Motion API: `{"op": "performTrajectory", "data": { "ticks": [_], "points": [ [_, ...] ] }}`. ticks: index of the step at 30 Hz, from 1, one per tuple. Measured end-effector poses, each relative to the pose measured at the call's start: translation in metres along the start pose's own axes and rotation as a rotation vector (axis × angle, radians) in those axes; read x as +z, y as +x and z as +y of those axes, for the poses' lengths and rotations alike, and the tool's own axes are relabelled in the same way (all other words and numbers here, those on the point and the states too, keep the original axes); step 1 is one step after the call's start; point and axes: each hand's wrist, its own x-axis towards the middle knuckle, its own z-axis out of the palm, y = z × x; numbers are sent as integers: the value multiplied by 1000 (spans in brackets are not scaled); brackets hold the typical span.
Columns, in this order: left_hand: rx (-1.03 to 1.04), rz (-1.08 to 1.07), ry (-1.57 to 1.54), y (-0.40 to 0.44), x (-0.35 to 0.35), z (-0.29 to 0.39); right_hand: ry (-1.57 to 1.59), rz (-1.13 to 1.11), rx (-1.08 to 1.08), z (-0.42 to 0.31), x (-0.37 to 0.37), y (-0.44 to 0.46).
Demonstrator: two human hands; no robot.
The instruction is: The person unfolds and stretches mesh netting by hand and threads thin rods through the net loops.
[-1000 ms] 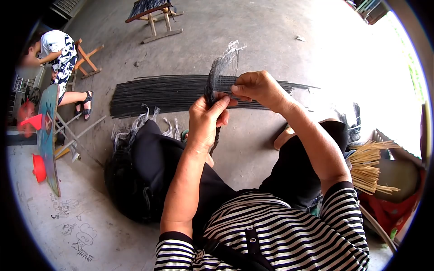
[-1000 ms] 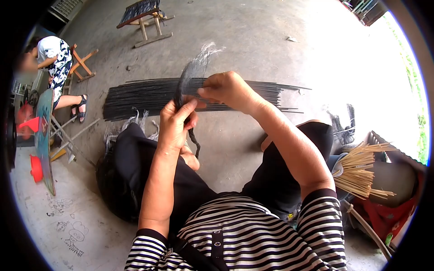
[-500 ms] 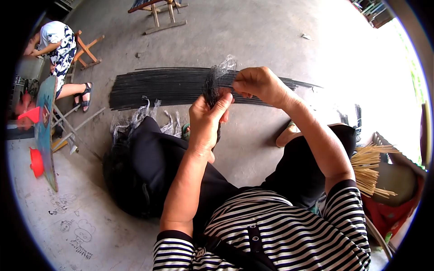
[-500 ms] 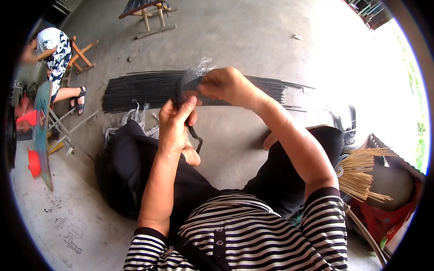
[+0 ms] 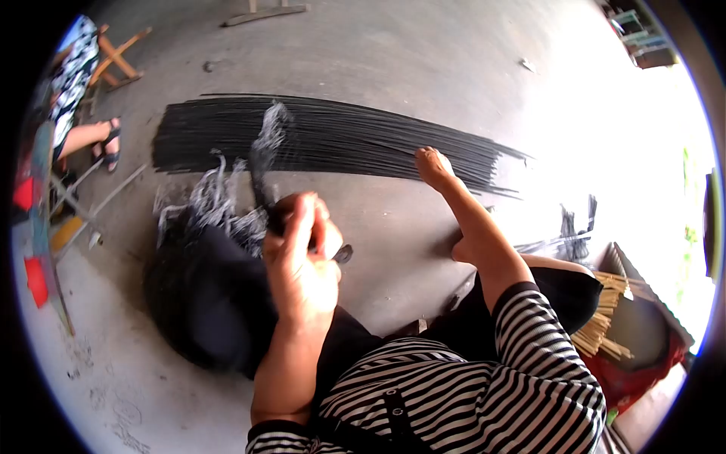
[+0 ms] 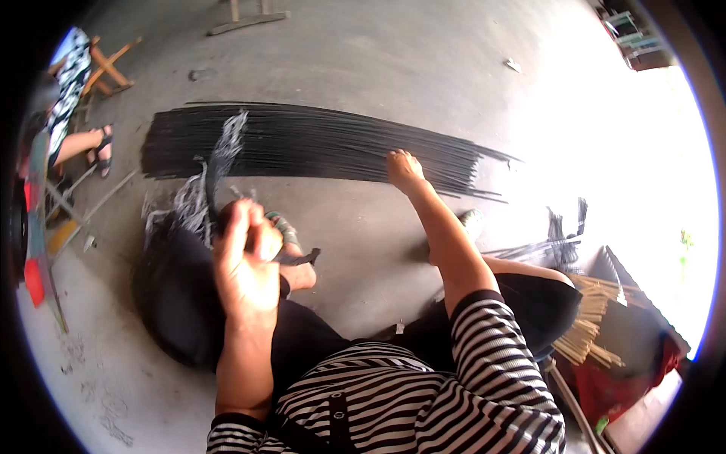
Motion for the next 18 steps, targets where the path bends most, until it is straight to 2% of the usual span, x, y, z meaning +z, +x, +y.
{"op": "performTrajectory", "data": {
  "ticks": [5, 7, 9, 11, 14, 17, 18],
  "points": [
    [-24, -42, -2, 7, 9, -3, -26, 83, 278, 75, 10, 21],
    [-39, -67, 35, 11, 11, -8, -21, 187, 196, 97, 10, 37],
    [-39, -101, 53, 14, 17, -14, -67, 157, 118, 97, -1, 59],
    [-51, -125, 63, 18, 22, -18, -32, 252, 15, 92, 3, 89],
    [-92, -122, 93, 21, 28, -21, 31, 235, -74, 68, 5, 126],
    [-130, -91, 90, 25, 31, -26, 11, 96, -51, 47, 10, 153],
    [-131, -83, 109, 26, 34, -28, -102, 132, -93, 43, 11, 158]
  ]
}}
